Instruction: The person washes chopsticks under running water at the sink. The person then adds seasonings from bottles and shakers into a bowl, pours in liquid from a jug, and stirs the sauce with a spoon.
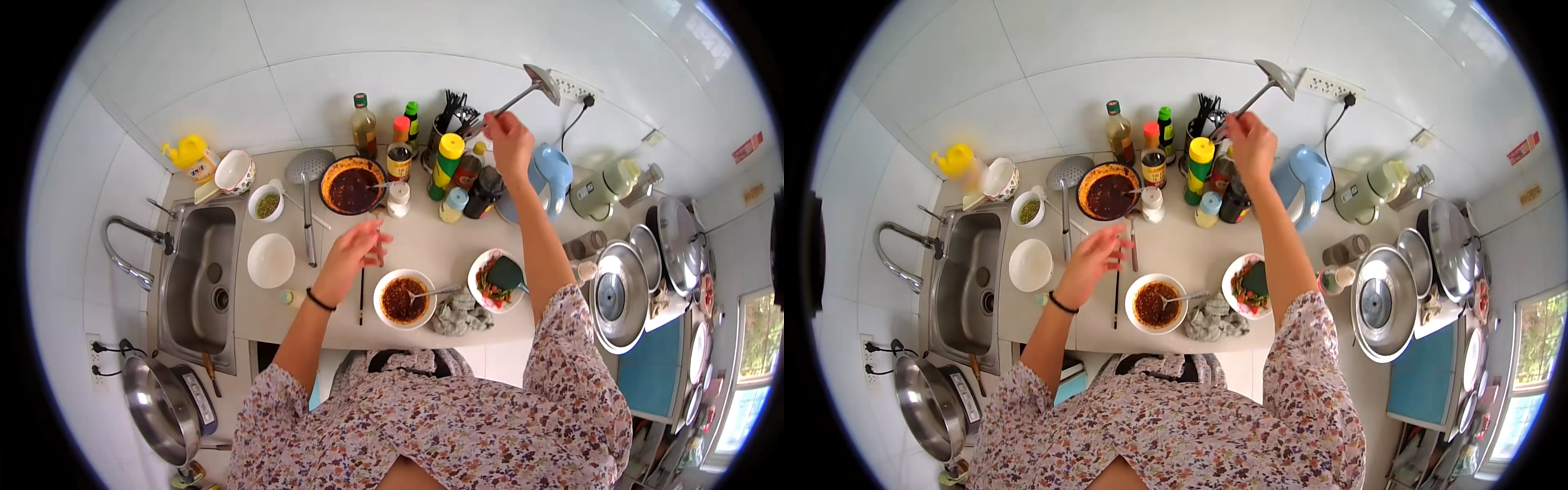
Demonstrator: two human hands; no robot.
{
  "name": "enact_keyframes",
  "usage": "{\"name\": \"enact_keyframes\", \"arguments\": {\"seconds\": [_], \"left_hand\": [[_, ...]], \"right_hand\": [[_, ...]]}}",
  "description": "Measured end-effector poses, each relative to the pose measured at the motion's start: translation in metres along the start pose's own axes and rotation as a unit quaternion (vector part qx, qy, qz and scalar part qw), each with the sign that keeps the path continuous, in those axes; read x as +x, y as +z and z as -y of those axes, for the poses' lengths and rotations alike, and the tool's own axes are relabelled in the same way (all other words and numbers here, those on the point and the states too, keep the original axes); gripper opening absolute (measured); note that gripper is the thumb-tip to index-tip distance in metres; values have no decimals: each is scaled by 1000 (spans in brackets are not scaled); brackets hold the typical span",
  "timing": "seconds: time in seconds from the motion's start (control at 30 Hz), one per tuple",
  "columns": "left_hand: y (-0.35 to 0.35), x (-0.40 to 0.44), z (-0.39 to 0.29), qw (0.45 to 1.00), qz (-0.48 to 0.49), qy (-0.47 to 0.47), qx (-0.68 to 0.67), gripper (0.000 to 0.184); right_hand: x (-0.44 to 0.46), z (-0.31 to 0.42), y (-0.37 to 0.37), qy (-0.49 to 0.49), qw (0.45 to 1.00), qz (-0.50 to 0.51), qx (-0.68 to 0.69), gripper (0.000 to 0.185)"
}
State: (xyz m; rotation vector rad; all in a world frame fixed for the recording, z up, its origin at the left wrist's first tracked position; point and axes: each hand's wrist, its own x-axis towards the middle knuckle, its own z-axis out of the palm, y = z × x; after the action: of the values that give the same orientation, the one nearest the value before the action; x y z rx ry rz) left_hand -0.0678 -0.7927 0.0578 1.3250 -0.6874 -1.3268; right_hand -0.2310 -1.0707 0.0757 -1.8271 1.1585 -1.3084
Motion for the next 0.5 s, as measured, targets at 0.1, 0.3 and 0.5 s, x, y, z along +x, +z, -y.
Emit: {"name": "enact_keyframes", "arguments": {"seconds": [0.1, 0.3, 0.5], "left_hand": [[-19, -17, 36, 998, -50, -39, -27, 36], [-32, -64, 64, 984, -152, -81, -52, 33], [-42, -88, 75, 974, -201, -89, -46, 31]], "right_hand": [[47, -38, 35, -35, 999, -17, -26, 16], [65, -111, 101, 53, 990, 68, -109, 21], [58, -117, 87, 72, 978, 122, -152, 22]]}}
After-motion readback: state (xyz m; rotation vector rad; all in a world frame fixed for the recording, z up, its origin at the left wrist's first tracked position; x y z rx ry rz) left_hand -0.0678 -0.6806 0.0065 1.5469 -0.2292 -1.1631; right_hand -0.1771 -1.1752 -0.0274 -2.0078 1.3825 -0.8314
